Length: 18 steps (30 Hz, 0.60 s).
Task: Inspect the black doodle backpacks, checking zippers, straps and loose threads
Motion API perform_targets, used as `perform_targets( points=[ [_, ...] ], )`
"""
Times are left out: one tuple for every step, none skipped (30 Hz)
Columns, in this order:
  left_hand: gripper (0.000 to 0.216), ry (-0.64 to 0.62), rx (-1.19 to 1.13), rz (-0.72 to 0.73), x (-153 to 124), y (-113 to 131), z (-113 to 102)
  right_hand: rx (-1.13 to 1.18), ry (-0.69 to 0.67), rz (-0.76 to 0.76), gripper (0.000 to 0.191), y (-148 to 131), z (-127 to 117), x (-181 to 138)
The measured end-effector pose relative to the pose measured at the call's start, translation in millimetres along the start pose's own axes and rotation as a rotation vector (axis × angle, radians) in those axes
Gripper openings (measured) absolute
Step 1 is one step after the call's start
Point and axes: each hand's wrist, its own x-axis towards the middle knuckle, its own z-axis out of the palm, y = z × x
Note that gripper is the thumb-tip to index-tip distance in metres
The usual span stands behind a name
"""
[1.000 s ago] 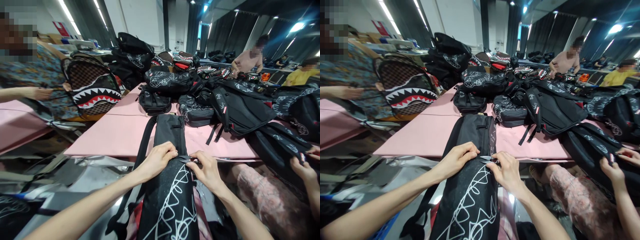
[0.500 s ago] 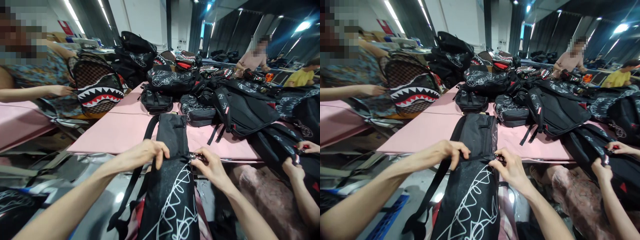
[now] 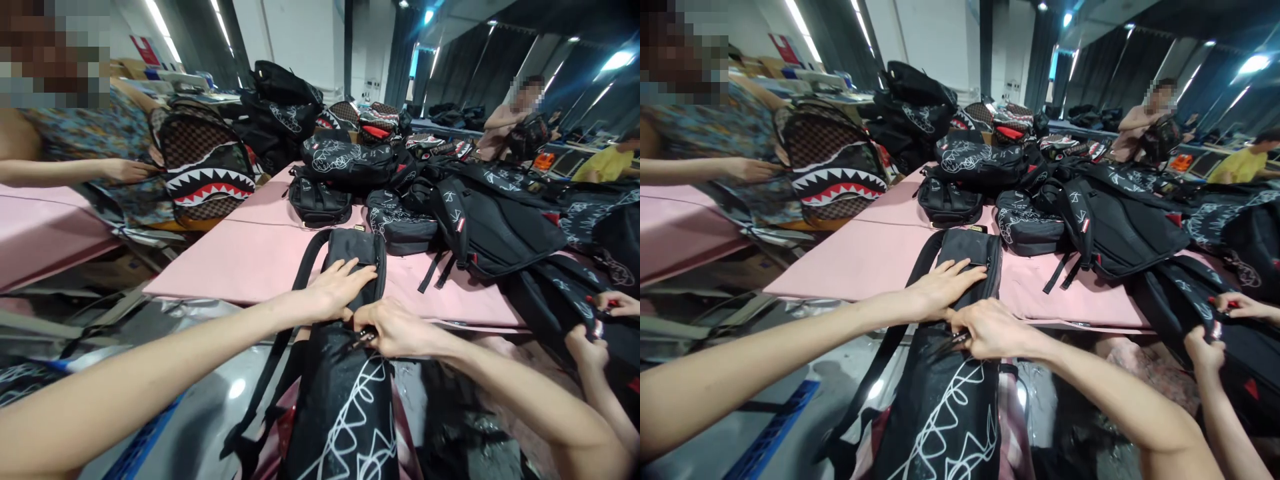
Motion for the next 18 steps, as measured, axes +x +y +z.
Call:
perform_targets(
  points=[
    [0.081,0.033,0.013,-0.013,0,2,5,0.086,0.026,-0.04,0.01,1,5,0],
    [0.08,0.077,0.024,-0.019,-1,4,10,0.186,0.052,-0.065,0.011,2,11,-1],
    [0.077,0.13,0.03,-0.023,-1,4,15,0.29,0.077,-0.076,0.01,3,17,-2],
    [0.075,0.191,0.029,-0.026,-2,4,20,0.387,0.098,-0.077,0.011,4,22,-3],
    [0.073,0.252,0.017,-0.026,-3,3,24,0.458,0.111,-0.07,0.011,5,26,-5],
    [0.072,0.308,-0.009,-0.016,-5,1,27,0.492,0.122,-0.064,0.01,6,28,-7],
    [0.067,0.359,-0.05,0.007,-8,-1,29,0.489,0.13,-0.065,0.009,6,28,-10],
    [0.057,0.403,-0.105,0.04,-12,-3,30,0.455,0.134,-0.074,0.007,7,27,-13],
    [0.044,0.44,-0.168,0.073,-18,-5,30,0.404,0.136,-0.084,0.004,7,25,-16],
    [0.03,0.458,-0.229,0.112,-25,-6,31,0.351,0.138,-0.095,0.003,7,22,-19],
    [0.021,0.451,-0.278,0.149,-33,-5,31,0.307,0.14,-0.1,0.006,7,19,-22],
    [0.021,0.428,-0.309,0.175,-42,-3,33,0.277,0.142,-0.099,0.009,6,16,-25],
    [0.027,0.399,-0.318,0.182,-51,0,35,0.255,0.141,-0.094,0.012,6,14,-27],
    [0.036,0.372,-0.31,0.175,-60,4,37,0.237,0.136,-0.092,0.014,5,12,-29],
    [0.043,0.352,-0.294,0.156,-68,9,40,0.218,0.126,-0.093,0.015,4,12,-30],
    [0.047,0.345,-0.278,0.125,-75,14,43,0.19,0.109,-0.095,0.013,2,13,-31],
    [0.048,0.349,-0.266,0.092,-81,20,46,0.153,0.093,-0.101,0.01,1,15,-33],
    [0.047,0.356,-0.257,0.067,-86,25,48,0.099,0.087,-0.109,0.006,-1,19,-34]
  ],
)
